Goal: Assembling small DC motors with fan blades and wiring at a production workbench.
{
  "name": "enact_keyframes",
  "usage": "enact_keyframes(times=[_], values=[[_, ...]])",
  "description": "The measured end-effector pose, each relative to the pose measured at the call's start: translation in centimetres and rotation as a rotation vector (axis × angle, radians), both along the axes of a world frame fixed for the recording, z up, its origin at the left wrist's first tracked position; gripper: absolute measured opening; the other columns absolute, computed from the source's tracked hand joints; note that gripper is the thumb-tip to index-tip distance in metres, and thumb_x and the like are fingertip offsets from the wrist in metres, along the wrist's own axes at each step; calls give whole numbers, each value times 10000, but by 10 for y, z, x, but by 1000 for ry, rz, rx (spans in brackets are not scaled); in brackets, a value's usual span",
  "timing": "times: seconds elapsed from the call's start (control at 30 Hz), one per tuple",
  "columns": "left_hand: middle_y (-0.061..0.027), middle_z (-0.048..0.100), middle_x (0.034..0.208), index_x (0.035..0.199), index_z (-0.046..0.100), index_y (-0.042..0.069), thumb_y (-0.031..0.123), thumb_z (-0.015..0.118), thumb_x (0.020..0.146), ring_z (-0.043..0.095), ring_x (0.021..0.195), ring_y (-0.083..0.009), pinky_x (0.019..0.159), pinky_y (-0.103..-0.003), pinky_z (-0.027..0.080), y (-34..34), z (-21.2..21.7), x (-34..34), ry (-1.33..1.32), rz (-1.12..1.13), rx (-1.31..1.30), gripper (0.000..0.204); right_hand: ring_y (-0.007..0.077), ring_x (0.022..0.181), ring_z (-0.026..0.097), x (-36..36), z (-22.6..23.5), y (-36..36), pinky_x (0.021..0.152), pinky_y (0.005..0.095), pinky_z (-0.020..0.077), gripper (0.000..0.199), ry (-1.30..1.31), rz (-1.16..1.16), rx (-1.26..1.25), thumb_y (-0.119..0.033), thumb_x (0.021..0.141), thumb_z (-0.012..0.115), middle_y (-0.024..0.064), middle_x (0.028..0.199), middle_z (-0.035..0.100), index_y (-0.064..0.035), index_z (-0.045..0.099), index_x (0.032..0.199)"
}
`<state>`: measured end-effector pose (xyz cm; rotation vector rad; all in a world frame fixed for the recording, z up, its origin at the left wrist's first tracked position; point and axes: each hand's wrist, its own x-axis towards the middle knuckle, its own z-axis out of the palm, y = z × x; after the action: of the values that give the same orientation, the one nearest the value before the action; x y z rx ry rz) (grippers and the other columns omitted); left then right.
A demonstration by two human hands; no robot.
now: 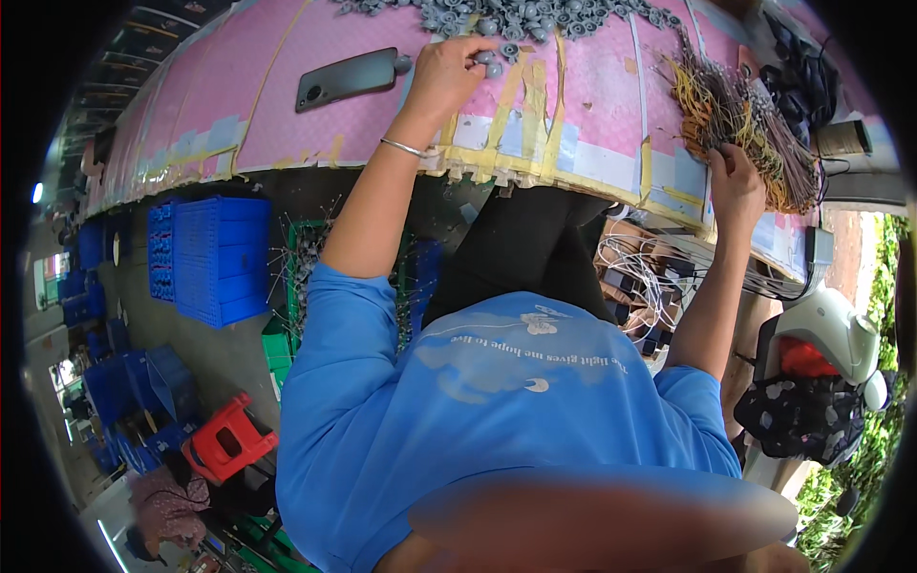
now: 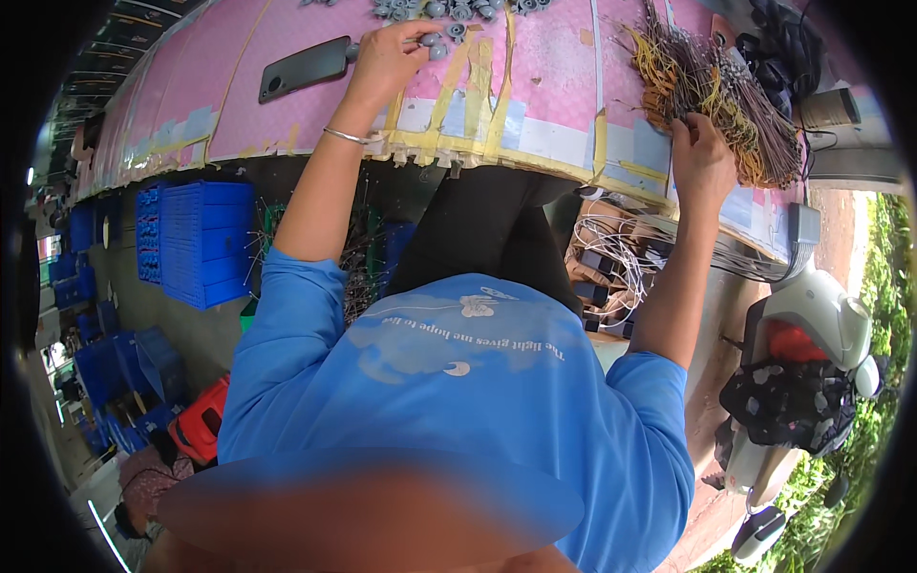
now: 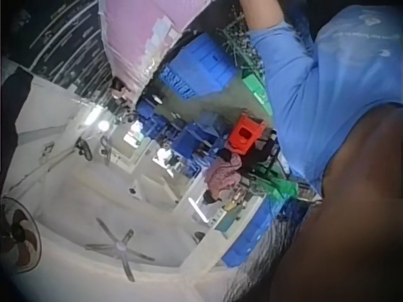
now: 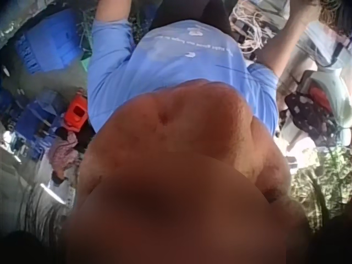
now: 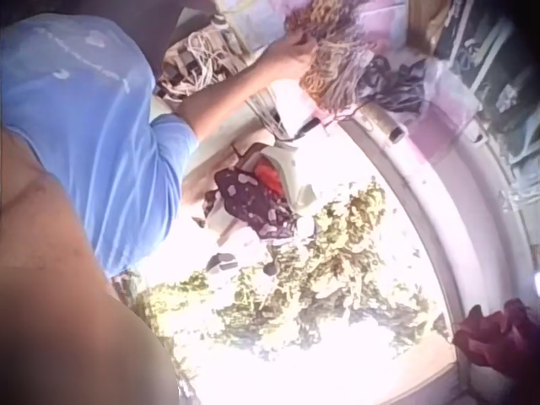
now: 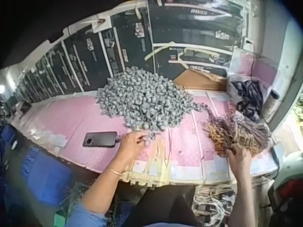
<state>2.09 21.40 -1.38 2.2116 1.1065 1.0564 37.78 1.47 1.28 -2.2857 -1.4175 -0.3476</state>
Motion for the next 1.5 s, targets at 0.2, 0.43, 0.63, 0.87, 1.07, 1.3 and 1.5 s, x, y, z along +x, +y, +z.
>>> enact_keyframes(times=[0.2, 0.43, 0.63, 0.87, 1.07, 1.3, 1.5], values=[[-101, 681, 1057, 1049, 716, 80, 47, 662, 771, 673, 837, -272, 788, -324, 546, -1, 6, -5, 152, 7, 185, 285, 250, 753, 697, -15, -2, -17, 682, 344, 522, 220, 148, 72, -59, -251, 854, 661, 128, 838, 715, -98, 724, 999], [-88, 682, 1000, 990, 699, -28, -13, 625, 852, 674, 835, -190, 783, -284, 538, -23, 11, -23, -683, -90, -537, 157, 193, 693, 668, -29, -9, -5, 657, 304, 509, 226, 237, 99, 91, -197, 837, 696, 117, 831, 711, -44, 714, 1003], [-107, 650, 993, 1228, 557, -62, 25, 586, 931, 706, 919, -272, 745, -321, 596, -78, 27, -19, -804, -179, -731, 312, 238, 704, 670, -28, -6, 27, 650, 340, 508, 214, 41, 68, 217, -251, 831, 706, 114, 813, 697, -89, 729, 970], [-124, 592, 1126, 1228, 529, -50, 26, 495, 973, 690, 984, -314, 760, -318, 597, -120, 28, -29, -862, -202, -855, 268, 288, 749, 683, -14, -8, 53, 686, 380, 527, 202, -95, 5, 76, -290, 834, 699, 134, 858, 698, -130, 736, 951], [-134, 634, 1096, 1226, 536, -32, -24, 568, 903, 690, 977, -290, 742, -281, 584, -152, 26, -38, -783, -286, -949, 325, 135, 788, 691, -70, 11, 0, 666, 253, 546, 127, 472, 179, 204, -121, 876, 690, 59, 815, 699, -38, 713, 969], [-144, 662, 1085, 1202, 599, -24, 25, 668, 883, 714, 854, -205, 696, -251, 581, -168, 7, -5, -613, -393, -985, 330, 78, 706, 649, -120, -10, -55, 635, 214, 518, 81, 1209, 292, 95, -30, 862, 703, 35, 767, 691, 10, 706, 932], [-118, 665, 1094, 1214, 583, -50, 49, 661, 896, 700, 877, -175, 721, -255, 564, -182, -3, 19, -467, -445, -1054, 342, 119, 709, 659, -149, 2, -65, 622, 235, 541, 142, 1383, 655, 44, -4, 869, 693, 67, 875, 677, 17, 664, 1006]])
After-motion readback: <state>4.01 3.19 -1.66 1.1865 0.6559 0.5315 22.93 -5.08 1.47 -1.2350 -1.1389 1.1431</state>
